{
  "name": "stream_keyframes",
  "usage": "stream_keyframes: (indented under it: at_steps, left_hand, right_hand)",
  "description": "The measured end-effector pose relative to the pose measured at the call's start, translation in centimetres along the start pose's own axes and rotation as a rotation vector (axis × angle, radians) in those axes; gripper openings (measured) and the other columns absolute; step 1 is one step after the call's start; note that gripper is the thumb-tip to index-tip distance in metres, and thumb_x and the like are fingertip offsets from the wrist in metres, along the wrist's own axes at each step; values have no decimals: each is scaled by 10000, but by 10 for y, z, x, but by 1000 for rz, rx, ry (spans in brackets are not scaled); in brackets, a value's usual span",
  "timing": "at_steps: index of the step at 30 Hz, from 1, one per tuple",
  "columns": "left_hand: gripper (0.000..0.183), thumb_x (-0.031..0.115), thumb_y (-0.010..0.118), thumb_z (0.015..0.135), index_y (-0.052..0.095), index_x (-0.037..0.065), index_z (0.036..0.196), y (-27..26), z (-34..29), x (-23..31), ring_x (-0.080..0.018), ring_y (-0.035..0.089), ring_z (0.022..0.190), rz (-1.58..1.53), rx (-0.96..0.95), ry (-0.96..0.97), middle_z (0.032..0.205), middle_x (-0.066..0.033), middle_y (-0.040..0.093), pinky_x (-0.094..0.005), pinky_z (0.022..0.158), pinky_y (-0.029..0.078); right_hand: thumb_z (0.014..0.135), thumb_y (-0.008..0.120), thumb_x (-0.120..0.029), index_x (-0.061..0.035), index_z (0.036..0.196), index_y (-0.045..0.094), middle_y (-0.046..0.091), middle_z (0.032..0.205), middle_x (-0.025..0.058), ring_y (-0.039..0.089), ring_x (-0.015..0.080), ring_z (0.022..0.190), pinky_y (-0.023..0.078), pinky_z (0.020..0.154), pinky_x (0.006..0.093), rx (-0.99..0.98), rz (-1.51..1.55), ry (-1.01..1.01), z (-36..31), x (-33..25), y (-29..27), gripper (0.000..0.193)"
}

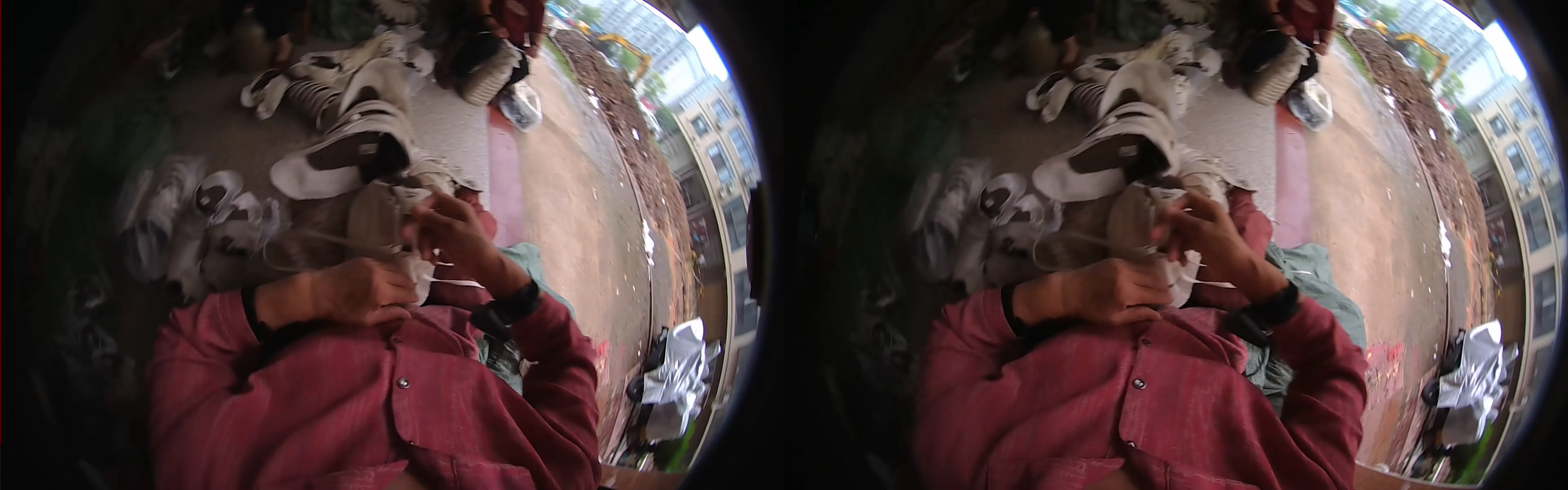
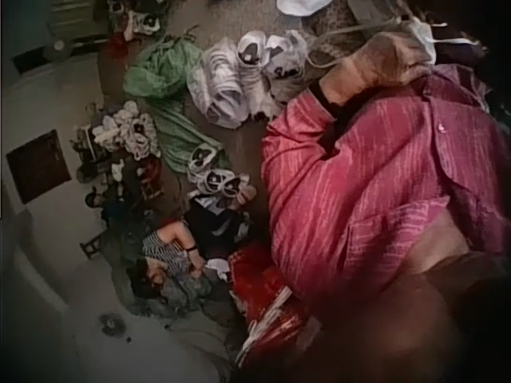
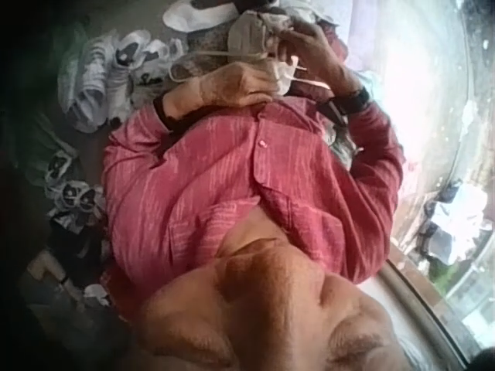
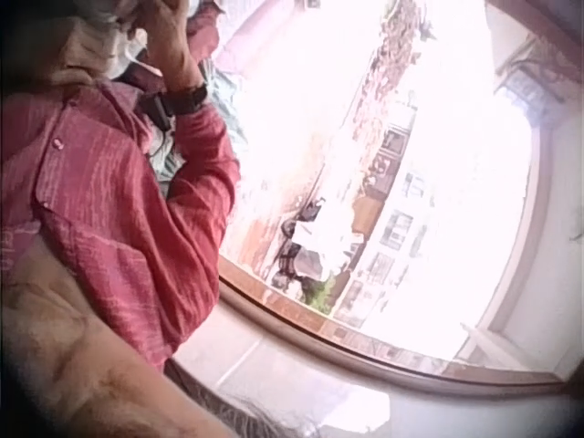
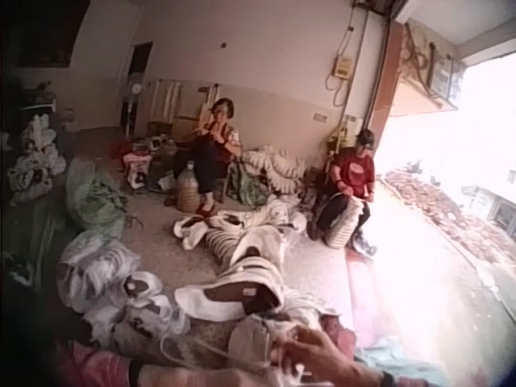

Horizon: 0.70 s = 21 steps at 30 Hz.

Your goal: The recorder is lacing white athletic shoes as part of a manufacturing assembly process.

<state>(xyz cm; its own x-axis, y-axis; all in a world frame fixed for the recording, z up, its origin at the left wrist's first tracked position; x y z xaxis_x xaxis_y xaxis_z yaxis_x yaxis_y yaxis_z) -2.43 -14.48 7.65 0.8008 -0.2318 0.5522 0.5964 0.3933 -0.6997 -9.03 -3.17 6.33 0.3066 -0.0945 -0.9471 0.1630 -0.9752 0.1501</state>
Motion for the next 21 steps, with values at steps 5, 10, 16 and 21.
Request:
stream_keyframes:
  at_steps: [5, 10, 16, 21]
  left_hand:
    - [344, 200, 652, 847, 626, -8, 1119, 9, -16, 9, -274, 577, 1176, 184, 82, 97, 1211, -126, 628, -362, 1054, 432]
    - [336, 235, 652, 858, 643, -3, 1095, 15, -23, 1, -274, 602, 1140, 152, 2, -27, 1161, -145, 650, -365, 1013, 462]
    - [347, 275, 667, 855, 655, -6, 1060, 16, -21, -8, -290, 632, 1076, 123, -5, -52, 1117, -149, 664, -365, 952, 496]
    - [363, 295, 673, 852, 657, -10, 1049, 14, -15, -7, -298, 638, 1060, 120, -57, -87, 1118, -150, 663, -371, 935, 504]
  right_hand:
    - [946, 623, -193, -28, 975, 562, 641, 768, 72, 562, 125, 503, 436, 431, 251, 130, -127, 30, -1, -12, -20, 178]
    - [941, 567, -122, -20, 1032, 596, 555, 746, -1, 534, 64, 564, 422, 504, 227, 181, -569, -305, -1, -151, -90, 140]
    - [879, 510, -81, -3, 1124, 624, 566, 851, 43, 525, 129, 732, 436, 663, 260, 515, -1185, -675, -64, -310, -150, 282]
    - [895, 492, -124, 3, 1109, 626, 591, 877, 83, 556, 181, 770, 460, 700, 297, 736, -1392, -727, -114, -360, -126, 283]
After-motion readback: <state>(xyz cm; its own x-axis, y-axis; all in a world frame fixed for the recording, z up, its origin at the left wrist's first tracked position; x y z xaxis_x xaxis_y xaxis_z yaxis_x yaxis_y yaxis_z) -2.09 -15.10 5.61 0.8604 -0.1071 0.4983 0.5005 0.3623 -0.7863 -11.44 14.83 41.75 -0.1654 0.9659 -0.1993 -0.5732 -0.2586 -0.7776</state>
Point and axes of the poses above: each hand's wrist, its own z-axis towards the middle knuckle, its own y-axis out of the palm, x = y × z, the point moved 9 cm from there along z, towards the middle knuckle
